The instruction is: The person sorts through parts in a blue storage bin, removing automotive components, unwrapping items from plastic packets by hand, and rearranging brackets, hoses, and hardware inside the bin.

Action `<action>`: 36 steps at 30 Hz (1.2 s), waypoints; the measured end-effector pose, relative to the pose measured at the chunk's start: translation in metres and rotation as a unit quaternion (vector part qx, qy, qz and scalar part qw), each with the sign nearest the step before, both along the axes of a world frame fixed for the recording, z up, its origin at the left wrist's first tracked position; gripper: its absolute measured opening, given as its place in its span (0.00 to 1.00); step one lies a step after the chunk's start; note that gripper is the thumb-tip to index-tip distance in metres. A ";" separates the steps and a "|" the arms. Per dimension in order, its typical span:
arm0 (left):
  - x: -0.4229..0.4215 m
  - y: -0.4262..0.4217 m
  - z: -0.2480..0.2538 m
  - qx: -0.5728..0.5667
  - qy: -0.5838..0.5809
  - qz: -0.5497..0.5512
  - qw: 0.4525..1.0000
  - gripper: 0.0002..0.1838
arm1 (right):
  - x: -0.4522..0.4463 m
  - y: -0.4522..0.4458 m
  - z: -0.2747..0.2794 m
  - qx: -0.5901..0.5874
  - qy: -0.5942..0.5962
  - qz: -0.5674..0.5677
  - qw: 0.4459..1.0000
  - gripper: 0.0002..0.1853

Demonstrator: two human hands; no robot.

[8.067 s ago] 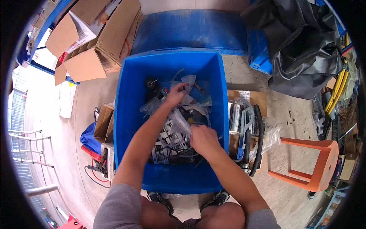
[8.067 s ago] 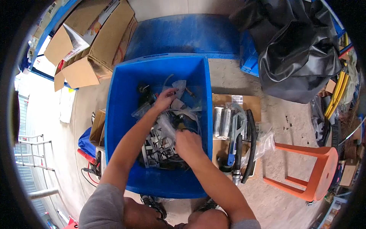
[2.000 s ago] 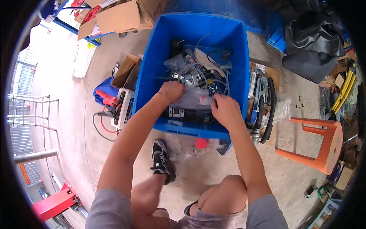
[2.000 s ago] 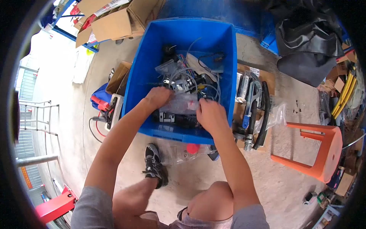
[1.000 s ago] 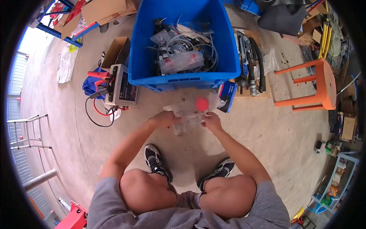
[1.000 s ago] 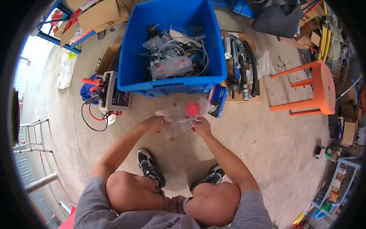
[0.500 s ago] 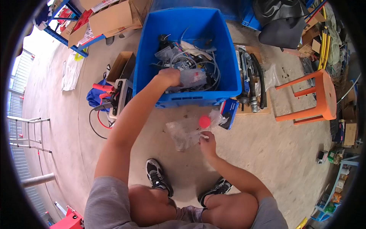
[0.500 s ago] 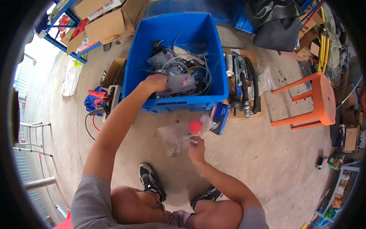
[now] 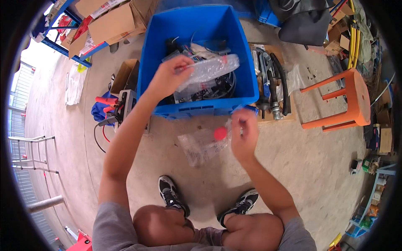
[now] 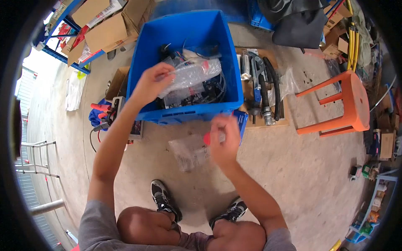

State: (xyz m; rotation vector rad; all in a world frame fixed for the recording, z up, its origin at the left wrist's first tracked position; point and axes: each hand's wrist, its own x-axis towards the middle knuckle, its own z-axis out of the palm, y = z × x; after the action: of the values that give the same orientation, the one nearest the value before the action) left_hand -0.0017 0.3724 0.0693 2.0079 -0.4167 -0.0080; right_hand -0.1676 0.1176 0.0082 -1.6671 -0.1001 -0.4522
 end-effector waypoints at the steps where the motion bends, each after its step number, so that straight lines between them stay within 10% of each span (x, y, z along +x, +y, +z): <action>1: -0.018 0.000 0.021 0.000 0.008 0.001 1.000 0.12 | 0.009 0.002 0.018 0.079 0.012 -0.012 0.997 0.11; 6: -0.094 -0.002 0.048 -0.064 0.148 -0.058 0.985 0.10 | 0.019 -0.014 0.075 0.252 0.113 0.086 0.957 0.19; 12: -0.163 -0.011 -0.078 -0.021 0.232 -0.013 0.972 0.21 | -0.019 -0.028 -0.050 0.112 0.193 0.013 0.975 0.09; 18: -0.195 -0.004 -0.201 0.206 0.220 -0.057 0.952 0.23 | -0.062 -0.023 -0.145 -0.116 0.331 0.019 0.936 0.13; 20: -0.199 -0.001 -0.221 0.282 0.190 -0.100 0.935 0.22 | -0.068 -0.013 -0.121 -0.402 0.152 -0.049 0.902 0.19; 23: -0.201 0.006 -0.239 0.312 0.180 -0.075 0.930 0.25 | -0.082 -0.016 -0.166 -0.466 0.072 0.113 0.874 0.24; 29: -0.213 0.012 -0.206 0.429 0.030 -0.055 0.901 0.22 | -0.095 -0.007 -0.190 -0.560 0.036 0.254 0.788 0.24; 32: -0.184 0.000 -0.092 0.361 0.060 -0.170 0.915 0.16 | -0.084 -0.005 -0.192 -0.563 0.060 0.272 0.778 0.25; 34: -0.141 -0.014 0.000 0.206 0.248 -0.134 0.937 0.14 | -0.087 -0.004 -0.182 -0.594 0.067 0.271 0.755 0.25; 36: -0.085 -0.016 0.027 0.204 0.142 -0.015 0.968 0.14 | -0.089 0.001 -0.175 -0.576 0.074 0.279 0.765 0.24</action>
State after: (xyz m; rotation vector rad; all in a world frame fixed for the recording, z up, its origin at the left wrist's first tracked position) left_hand -0.0868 0.3565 0.0963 2.3599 -0.2753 -0.4263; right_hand -0.2565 0.1189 -0.1672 -2.7190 -0.8849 0.3135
